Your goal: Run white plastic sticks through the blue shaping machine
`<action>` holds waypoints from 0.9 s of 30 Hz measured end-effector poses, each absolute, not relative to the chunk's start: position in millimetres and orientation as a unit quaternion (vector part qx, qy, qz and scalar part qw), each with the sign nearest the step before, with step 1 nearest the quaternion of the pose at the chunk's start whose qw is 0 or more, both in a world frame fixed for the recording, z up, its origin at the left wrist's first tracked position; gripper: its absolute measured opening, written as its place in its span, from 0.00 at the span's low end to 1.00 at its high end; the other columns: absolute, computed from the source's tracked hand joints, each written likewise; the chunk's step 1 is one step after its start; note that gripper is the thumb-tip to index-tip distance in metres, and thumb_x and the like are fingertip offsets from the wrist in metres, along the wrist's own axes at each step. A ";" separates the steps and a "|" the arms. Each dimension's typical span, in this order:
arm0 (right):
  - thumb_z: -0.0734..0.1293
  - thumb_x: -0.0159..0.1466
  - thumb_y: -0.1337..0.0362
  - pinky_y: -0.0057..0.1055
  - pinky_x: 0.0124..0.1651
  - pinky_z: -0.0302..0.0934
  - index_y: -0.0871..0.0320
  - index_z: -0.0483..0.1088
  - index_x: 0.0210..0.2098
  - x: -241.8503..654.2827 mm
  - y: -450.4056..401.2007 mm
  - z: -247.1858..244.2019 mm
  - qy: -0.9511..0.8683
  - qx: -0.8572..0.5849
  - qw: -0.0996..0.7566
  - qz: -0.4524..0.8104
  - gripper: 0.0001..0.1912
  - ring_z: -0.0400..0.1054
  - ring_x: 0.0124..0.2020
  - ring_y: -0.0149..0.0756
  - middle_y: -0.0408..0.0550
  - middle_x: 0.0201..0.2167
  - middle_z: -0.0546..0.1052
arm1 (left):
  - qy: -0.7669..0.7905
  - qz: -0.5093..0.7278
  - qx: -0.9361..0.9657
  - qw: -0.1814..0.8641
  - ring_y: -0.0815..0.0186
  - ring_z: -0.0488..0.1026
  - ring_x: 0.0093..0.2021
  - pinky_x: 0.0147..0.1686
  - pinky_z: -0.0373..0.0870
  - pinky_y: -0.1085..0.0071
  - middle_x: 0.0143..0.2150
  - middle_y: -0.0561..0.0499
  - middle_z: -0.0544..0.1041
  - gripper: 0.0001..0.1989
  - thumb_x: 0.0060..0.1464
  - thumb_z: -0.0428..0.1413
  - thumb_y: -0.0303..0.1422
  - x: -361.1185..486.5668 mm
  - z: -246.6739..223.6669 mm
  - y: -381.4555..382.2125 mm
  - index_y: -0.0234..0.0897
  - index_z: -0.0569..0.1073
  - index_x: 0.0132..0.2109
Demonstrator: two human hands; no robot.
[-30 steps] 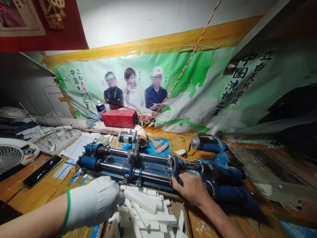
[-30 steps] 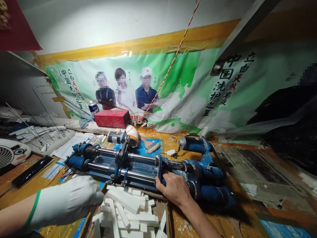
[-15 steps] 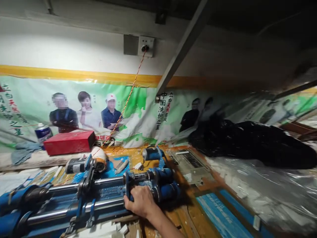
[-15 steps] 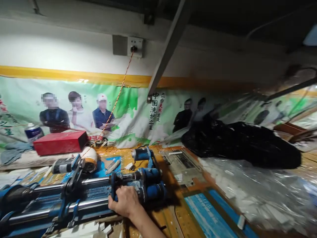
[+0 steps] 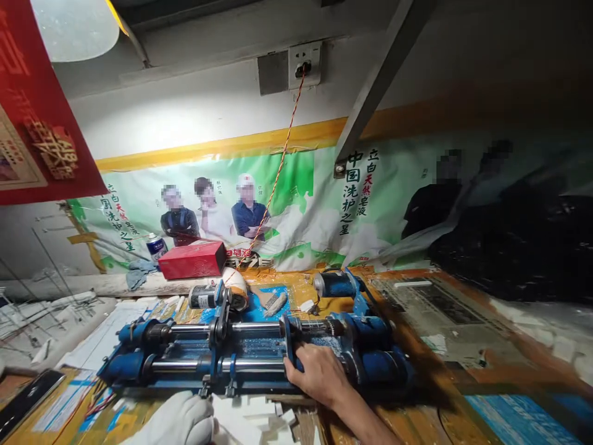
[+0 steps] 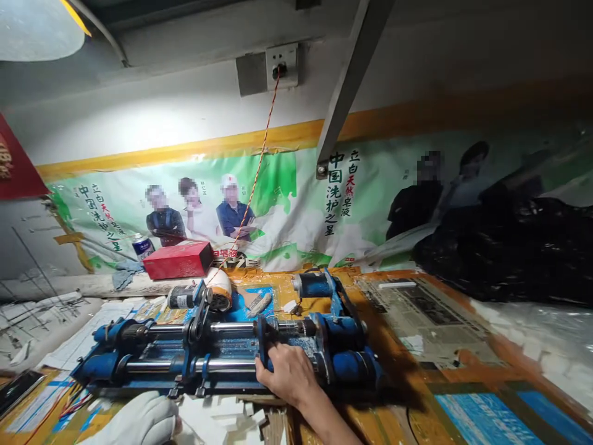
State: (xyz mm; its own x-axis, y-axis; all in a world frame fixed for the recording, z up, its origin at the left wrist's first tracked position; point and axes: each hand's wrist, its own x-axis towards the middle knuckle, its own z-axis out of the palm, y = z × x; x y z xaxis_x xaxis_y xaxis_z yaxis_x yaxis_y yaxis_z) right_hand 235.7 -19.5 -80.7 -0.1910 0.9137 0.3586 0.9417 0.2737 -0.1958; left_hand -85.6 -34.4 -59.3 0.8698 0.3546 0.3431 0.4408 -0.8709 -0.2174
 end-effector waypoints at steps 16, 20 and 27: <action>0.56 0.63 0.54 0.29 0.31 0.48 0.57 0.69 0.28 235.1 -16.3 -85.7 -0.775 -0.595 0.207 -0.047 0.17 0.68 0.30 0.33 0.45 0.27 0.74 | -0.239 0.038 -0.956 0.164 0.68 0.67 0.31 0.30 0.63 0.71 0.34 0.53 0.70 0.04 0.57 0.46 0.26 -66.7 -73.4 -32.7 0.39 0.64 0.39; 0.57 0.63 0.55 0.29 0.32 0.49 0.56 0.69 0.30 235.6 -16.4 -85.5 -0.775 -0.595 0.210 -0.032 0.15 0.68 0.30 0.33 0.44 0.28 0.74 | -0.213 -0.132 -0.953 0.172 0.69 0.69 0.33 0.31 0.66 0.72 0.38 0.50 0.72 0.07 0.55 0.46 0.26 -64.6 -60.8 -30.0 0.36 0.64 0.42; 0.56 0.63 0.56 0.30 0.33 0.50 0.56 0.69 0.30 235.3 -15.7 -84.3 -0.778 -0.589 0.216 -0.031 0.14 0.69 0.32 0.34 0.44 0.29 0.74 | -0.207 -0.299 -0.908 0.207 0.64 0.68 0.48 0.53 0.64 0.59 0.45 0.45 0.72 0.21 0.55 0.47 0.23 -30.7 -29.3 24.7 0.33 0.54 0.56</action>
State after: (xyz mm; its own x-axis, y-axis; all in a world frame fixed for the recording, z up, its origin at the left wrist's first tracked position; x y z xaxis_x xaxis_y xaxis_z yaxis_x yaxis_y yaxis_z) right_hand 235.3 -15.7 -84.3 -0.2124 0.9032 0.3731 0.9304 0.3037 -0.2055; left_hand -30.7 24.7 -29.3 0.7353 0.2530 0.6287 0.5007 -0.8280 -0.2525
